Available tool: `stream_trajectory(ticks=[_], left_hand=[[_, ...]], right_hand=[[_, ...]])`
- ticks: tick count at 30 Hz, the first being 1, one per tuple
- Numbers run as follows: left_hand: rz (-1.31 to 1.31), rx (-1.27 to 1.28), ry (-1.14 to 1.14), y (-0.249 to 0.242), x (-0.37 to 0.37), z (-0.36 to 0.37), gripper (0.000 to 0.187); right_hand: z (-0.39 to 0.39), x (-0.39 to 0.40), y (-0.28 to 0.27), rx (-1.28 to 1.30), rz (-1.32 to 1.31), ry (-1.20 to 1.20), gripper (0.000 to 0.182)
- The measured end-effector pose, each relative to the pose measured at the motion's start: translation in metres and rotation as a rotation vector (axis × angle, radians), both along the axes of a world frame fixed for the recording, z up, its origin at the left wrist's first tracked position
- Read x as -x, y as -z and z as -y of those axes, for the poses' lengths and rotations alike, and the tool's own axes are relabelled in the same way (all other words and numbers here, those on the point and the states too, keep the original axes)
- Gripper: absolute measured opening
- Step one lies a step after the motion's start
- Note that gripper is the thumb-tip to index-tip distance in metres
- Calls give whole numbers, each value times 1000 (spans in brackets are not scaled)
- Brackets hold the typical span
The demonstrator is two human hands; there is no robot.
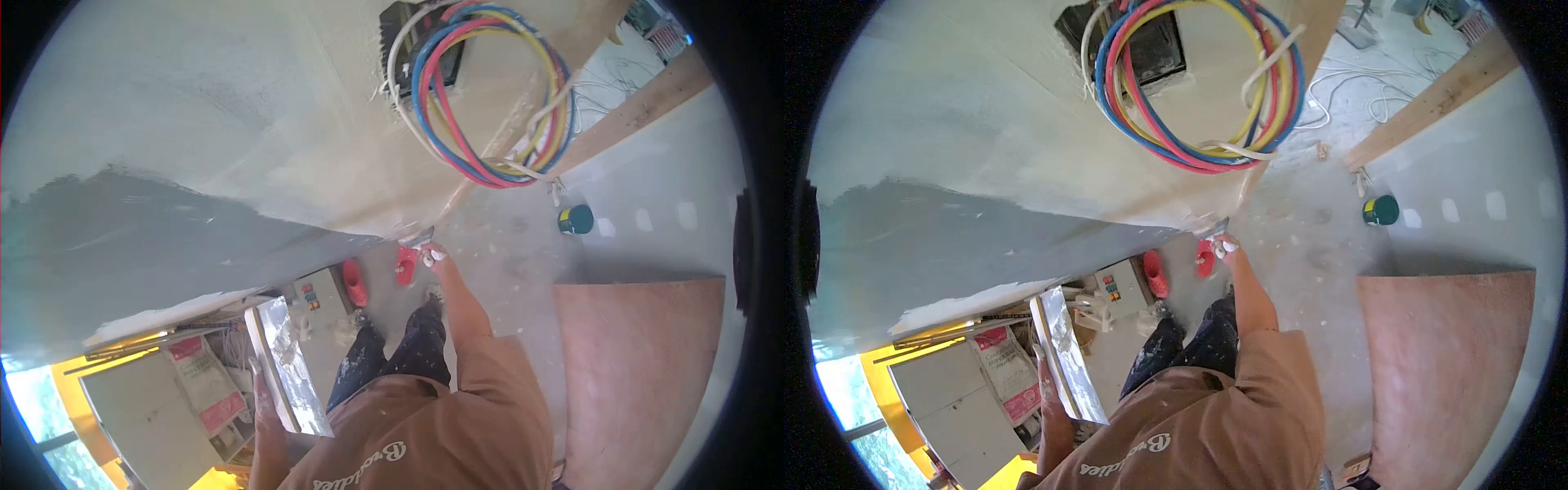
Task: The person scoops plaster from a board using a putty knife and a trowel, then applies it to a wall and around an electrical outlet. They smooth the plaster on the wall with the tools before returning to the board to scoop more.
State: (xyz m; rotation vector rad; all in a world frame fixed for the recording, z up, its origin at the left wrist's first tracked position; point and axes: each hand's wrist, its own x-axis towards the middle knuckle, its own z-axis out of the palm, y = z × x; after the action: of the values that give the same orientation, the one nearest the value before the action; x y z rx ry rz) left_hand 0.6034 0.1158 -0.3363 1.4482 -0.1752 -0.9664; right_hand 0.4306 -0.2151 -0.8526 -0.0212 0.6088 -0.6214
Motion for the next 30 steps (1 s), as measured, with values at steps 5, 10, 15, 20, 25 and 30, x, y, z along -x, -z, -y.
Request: stream_trajectory(ticks=[5,10,15,20,25,30], left_hand=[[-12,-23,-17,3,-2,-9,62],[-37,-16,1,5,0,-8,62],[-80,39,58,8,1,-4,63],[-182,166,86,7,1,7,64],[-282,277,210,-7,-6,11,64],[-364,298,171,-19,-4,20,67]], right_hand=[[30,-20,15,-18,1,10,28],[43,4,-18,50,55,-43,28],[54,30,-72,90,6,-105,27],[60,52,-132,-17,-22,9,24],[70,80,-229,-153,66,11,30],[78,104,-312,-34,114,15,45]])
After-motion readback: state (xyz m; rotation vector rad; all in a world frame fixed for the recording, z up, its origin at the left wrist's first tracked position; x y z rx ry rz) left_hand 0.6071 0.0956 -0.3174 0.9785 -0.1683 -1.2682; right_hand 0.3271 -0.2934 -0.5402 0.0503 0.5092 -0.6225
